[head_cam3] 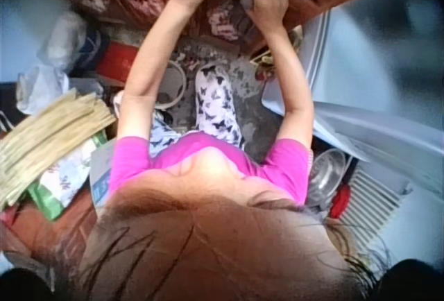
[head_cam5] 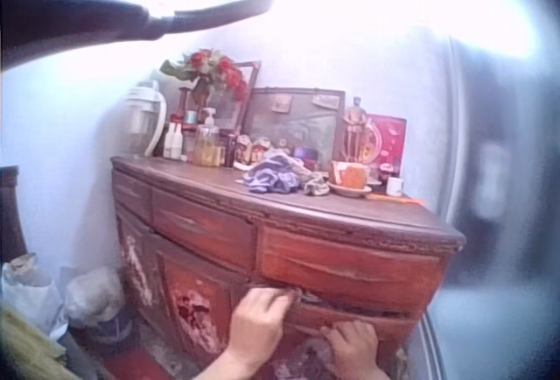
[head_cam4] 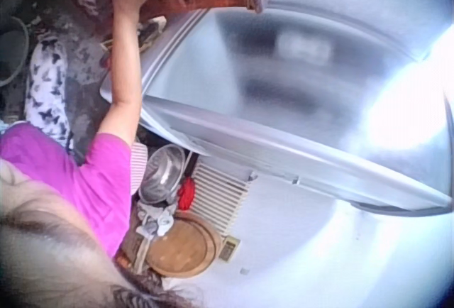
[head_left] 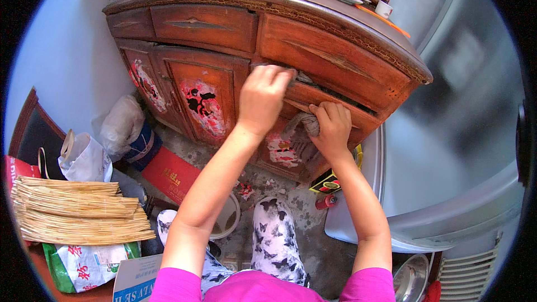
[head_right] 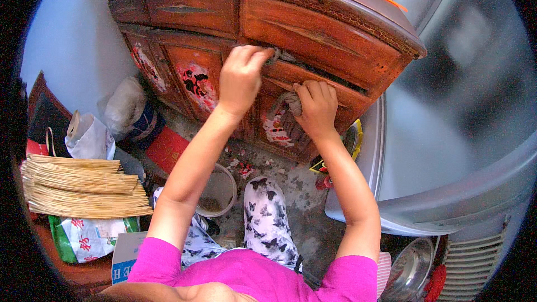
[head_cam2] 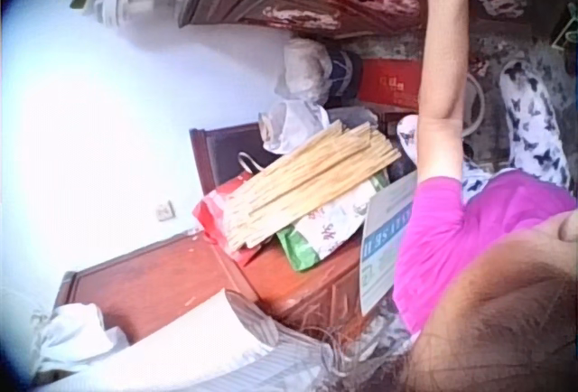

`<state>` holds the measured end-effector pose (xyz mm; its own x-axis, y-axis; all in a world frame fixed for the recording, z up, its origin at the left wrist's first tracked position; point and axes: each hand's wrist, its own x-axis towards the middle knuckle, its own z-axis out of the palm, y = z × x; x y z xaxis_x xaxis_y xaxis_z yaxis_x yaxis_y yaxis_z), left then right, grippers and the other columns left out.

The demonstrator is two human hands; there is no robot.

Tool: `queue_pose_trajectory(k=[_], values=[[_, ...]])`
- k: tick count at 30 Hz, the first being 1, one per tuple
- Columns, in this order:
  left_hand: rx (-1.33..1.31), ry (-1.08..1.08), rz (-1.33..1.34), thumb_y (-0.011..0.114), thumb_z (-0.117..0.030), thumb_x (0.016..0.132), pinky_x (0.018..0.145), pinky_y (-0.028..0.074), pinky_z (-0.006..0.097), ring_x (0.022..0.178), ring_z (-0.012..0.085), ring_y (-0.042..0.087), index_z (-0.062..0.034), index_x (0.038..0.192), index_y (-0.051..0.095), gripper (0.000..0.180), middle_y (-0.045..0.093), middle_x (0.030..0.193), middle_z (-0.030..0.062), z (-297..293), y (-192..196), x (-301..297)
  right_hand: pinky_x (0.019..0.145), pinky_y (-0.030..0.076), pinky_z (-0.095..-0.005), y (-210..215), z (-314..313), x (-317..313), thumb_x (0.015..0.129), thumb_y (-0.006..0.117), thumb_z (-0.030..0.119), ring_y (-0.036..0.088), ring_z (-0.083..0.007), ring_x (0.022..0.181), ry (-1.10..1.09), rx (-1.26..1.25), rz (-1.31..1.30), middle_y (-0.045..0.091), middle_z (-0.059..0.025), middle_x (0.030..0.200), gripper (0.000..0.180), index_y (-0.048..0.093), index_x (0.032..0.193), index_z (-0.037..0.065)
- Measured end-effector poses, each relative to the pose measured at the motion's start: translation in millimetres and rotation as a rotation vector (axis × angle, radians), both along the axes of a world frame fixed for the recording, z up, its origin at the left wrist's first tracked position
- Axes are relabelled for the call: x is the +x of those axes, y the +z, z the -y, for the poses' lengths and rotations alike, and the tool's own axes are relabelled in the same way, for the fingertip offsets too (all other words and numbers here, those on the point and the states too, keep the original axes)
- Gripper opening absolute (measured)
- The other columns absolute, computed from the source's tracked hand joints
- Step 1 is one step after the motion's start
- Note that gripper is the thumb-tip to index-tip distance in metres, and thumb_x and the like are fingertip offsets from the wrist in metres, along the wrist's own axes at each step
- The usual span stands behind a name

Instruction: The person sits on the floor and scrubs the front of a wooden cabinet using a steel wool pad and a cloth. They repeatedly wipe and scrub the cabinet doors, occasionally dipping the pad into a bucket of water.

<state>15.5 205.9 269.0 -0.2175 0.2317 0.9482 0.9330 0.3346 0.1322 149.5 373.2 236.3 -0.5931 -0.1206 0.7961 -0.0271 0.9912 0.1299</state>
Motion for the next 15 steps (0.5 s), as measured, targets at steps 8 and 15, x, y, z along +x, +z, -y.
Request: queue_pose_trajectory(k=[8,15], values=[[-0.322,-0.045,-0.232,0.065,-0.013,0.078,0.083,0.057,0.037,0.096,0.0257,0.066,-0.0069,0.100,0.075,0.025,0.069,0.097,0.0083,-19.4,-10.4,-11.3,0.083,0.045,-0.0448,3.0,1.6,6.7,0.054,0.083,0.005,0.060,-0.0322,0.099,0.021,-0.030,0.020,0.062,-0.0095,0.104,0.058,0.068,0.110,0.010],[-0.113,0.250,0.099,0.061,0.009,0.076,0.092,0.055,0.043,0.103,0.0342,0.066,-0.0062,0.108,0.074,0.038,0.070,0.103,0.0129,75.3,4.8,-72.0,0.083,0.043,-0.0431,-4.1,7.7,0.7,0.058,0.081,0.002,0.059,-0.0301,0.099,0.008,-0.067,-0.031,0.061,-0.0068,0.103,0.056,0.070,0.111,0.011]])
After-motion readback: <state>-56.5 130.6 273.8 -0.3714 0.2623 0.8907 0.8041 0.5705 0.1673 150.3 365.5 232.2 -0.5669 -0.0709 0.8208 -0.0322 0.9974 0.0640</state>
